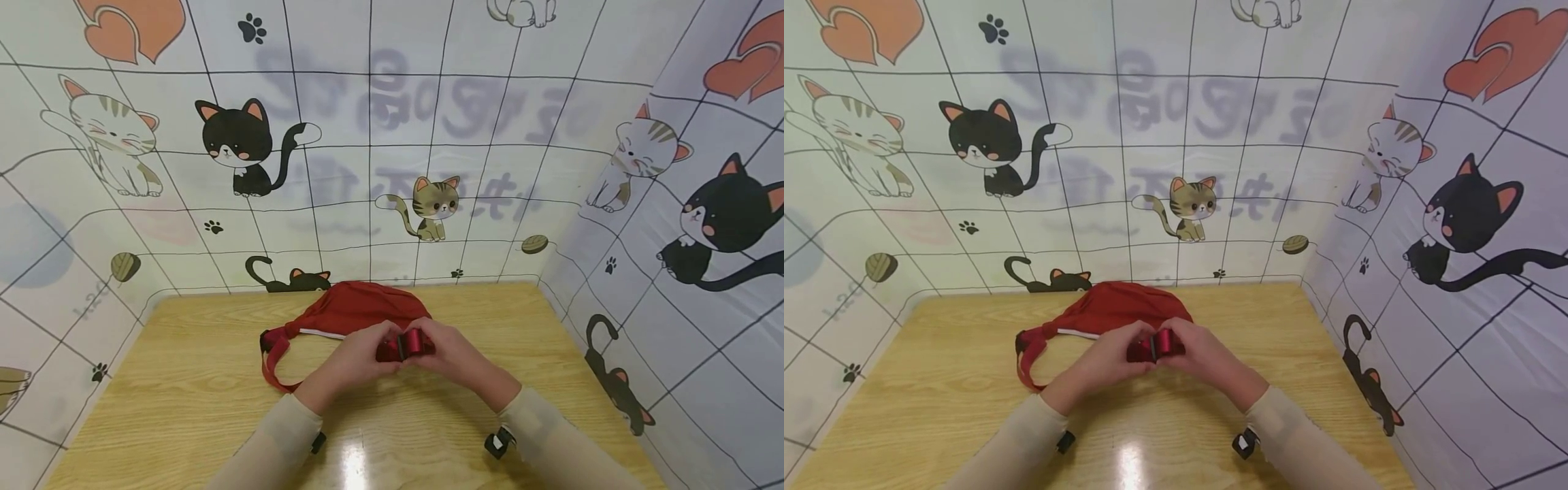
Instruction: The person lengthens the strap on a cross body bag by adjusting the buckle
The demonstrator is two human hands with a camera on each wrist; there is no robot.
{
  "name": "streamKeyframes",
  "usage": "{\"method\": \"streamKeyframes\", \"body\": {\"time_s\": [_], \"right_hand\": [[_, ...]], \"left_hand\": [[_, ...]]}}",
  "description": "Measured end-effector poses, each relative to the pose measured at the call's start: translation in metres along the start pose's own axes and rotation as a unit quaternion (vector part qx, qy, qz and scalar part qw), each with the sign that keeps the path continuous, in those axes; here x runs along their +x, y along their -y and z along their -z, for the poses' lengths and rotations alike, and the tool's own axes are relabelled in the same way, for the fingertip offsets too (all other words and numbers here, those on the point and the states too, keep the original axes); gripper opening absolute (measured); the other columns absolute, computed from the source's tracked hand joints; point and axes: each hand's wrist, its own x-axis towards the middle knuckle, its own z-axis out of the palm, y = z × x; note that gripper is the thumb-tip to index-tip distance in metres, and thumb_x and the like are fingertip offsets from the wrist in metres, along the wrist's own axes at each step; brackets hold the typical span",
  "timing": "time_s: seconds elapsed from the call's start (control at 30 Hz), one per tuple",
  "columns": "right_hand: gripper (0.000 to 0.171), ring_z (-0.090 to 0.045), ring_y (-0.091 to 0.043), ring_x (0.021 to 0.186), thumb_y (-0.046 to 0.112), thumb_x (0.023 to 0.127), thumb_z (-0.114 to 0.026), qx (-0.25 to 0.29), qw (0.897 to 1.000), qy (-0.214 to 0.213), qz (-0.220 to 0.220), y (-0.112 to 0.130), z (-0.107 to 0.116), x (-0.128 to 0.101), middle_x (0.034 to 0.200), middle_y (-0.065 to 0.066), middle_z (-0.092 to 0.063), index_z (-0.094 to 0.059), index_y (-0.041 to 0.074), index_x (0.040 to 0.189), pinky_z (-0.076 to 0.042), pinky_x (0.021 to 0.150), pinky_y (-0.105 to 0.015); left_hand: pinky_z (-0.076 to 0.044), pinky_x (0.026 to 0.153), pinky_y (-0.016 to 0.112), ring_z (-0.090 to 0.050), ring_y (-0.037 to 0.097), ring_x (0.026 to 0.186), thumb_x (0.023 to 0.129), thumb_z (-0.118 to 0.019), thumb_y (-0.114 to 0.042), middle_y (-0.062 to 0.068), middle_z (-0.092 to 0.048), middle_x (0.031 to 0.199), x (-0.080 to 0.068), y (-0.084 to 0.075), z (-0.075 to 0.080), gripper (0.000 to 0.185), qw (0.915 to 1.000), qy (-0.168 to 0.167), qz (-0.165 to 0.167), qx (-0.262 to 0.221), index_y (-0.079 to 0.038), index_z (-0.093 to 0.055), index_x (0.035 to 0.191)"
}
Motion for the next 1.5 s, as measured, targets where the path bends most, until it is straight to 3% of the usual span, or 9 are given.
{"method": "streamKeyframes", "body": {"time_s": [0.23, 0.47, 0.7, 0.9, 1.17, 1.3, 1.5], "right_hand": [[0.057, -0.071, -0.015, 0.111, 0.011, 0.088, -0.096, 0.006, 1.0, 0.016, -0.026, -0.0012, 0.0022, -0.0002, 0.125, 0.006, -0.073, -0.065, 0.019, 0.135, -0.063, 0.092, -0.037], [0.058, -0.071, -0.017, 0.113, 0.004, 0.09, -0.093, -0.002, 1.0, 0.025, -0.01, -0.0016, 0.0036, -0.0001, 0.128, 0.003, -0.073, -0.064, 0.016, 0.138, -0.063, 0.094, -0.039], [0.055, -0.071, -0.015, 0.112, -0.004, 0.092, -0.087, 0.005, 1.0, 0.024, -0.006, -0.0026, 0.0019, -0.0009, 0.124, 0.001, -0.072, -0.061, 0.012, 0.138, -0.062, 0.095, -0.038], [0.053, -0.072, -0.015, 0.116, -0.001, 0.092, -0.089, 0.005, 1.0, 0.014, -0.006, -0.0032, -0.0001, -0.0015, 0.125, 0.0, -0.072, -0.062, 0.011, 0.136, -0.061, 0.098, -0.037], [0.045, -0.062, -0.012, 0.104, 0.018, 0.091, -0.095, -0.031, 0.997, -0.029, 0.071, -0.0004, 0.0001, 0.0036, 0.119, 0.006, -0.065, -0.067, 0.011, 0.125, -0.061, 0.085, -0.038], [0.041, -0.059, -0.014, 0.1, 0.021, 0.093, -0.093, -0.043, 0.996, -0.038, 0.072, 0.0018, 0.0001, 0.0053, 0.118, 0.007, -0.063, -0.069, 0.011, 0.124, -0.059, 0.078, -0.039], [0.04, -0.065, -0.025, 0.096, 0.015, 0.093, -0.092, -0.024, 0.996, -0.048, 0.076, 0.0004, 0.003, -0.0001, 0.119, 0.003, -0.066, -0.07, 0.011, 0.126, -0.061, 0.074, -0.041]], "left_hand": [[-0.059, 0.094, 0.038, -0.068, 0.006, 0.106, 0.097, -0.089, -0.037, -0.014, -0.072, 0.121, -0.001, 0.0011, -0.0004, 0.046, 0.9992, -0.019, -0.018, 0.032, -0.027, -0.065, 0.135], [-0.06, 0.093, 0.039, -0.069, 0.008, 0.104, 0.101, -0.085, -0.036, -0.011, -0.072, 0.121, -0.001, 0.0007, -0.0012, 0.043, 0.9961, -0.03, -0.031, 0.077, -0.023, -0.065, 0.136], [-0.059, 0.094, 0.038, -0.067, 0.007, 0.103, 0.099, -0.086, -0.035, -0.012, -0.072, 0.121, -0.0006, 0.0025, -0.002, 0.045, 0.9959, -0.027, -0.022, 0.083, -0.024, -0.065, 0.138], [-0.059, 0.095, 0.038, -0.067, 0.008, 0.105, 0.096, -0.089, -0.033, -0.012, -0.072, 0.121, 0.0011, 0.0021, -0.0019, 0.046, 0.996, -0.032, -0.019, 0.082, -0.024, -0.067, 0.135], [-0.059, 0.093, 0.037, -0.065, 0.008, 0.101, 0.096, -0.09, -0.036, -0.011, -0.071, 0.117, 0.0012, 0.0016, -0.0024, 0.044, 0.9936, -0.037, -0.03, 0.103, -0.023, -0.069, 0.131], [-0.058, 0.091, 0.036, -0.064, 0.007, 0.098, 0.096, -0.089, -0.04, -0.013, -0.07, 0.115, 0.0008, 0.0001, -0.002, 0.042, 0.9938, -0.039, -0.03, 0.1, -0.024, -0.069, 0.13], [-0.058, 0.096, 0.036, -0.065, 0.006, 0.105, 0.096, -0.09, -0.04, -0.015, -0.07, 0.12, -0.0011, 0.0021, -0.0002, 0.043, 0.9954, -0.03, -0.022, 0.088, -0.027, -0.069, 0.132]]}}
